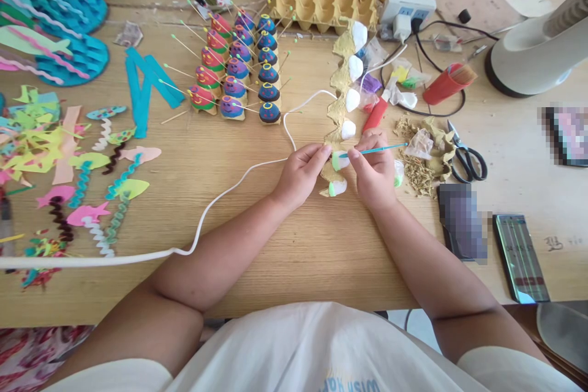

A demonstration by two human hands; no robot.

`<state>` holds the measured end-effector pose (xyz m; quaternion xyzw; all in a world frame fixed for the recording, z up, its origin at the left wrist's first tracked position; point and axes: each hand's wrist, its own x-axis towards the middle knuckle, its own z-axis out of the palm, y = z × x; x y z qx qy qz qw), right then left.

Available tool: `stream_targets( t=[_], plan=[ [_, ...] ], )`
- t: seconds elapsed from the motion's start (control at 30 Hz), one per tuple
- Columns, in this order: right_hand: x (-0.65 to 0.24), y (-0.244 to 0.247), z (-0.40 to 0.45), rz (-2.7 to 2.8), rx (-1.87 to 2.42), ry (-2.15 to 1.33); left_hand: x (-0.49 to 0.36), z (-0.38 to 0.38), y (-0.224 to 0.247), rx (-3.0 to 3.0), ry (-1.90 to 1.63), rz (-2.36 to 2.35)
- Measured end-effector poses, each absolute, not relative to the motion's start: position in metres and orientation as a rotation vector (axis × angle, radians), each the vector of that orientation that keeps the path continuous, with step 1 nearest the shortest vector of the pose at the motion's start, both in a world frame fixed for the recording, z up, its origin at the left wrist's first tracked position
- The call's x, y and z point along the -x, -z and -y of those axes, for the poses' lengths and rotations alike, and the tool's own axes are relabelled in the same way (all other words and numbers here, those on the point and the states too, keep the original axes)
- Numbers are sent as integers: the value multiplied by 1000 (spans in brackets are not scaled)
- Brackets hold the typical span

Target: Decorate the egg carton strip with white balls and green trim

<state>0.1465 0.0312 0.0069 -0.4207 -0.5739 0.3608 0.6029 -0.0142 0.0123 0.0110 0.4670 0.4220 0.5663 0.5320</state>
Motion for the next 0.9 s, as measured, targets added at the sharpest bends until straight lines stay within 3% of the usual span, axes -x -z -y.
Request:
stream_targets(
  t=[0.9],
  plan=[
    [-146,-6,-31,1332,950,-858,15,-11,-13,-1090,-1331,-1027]
  ],
)
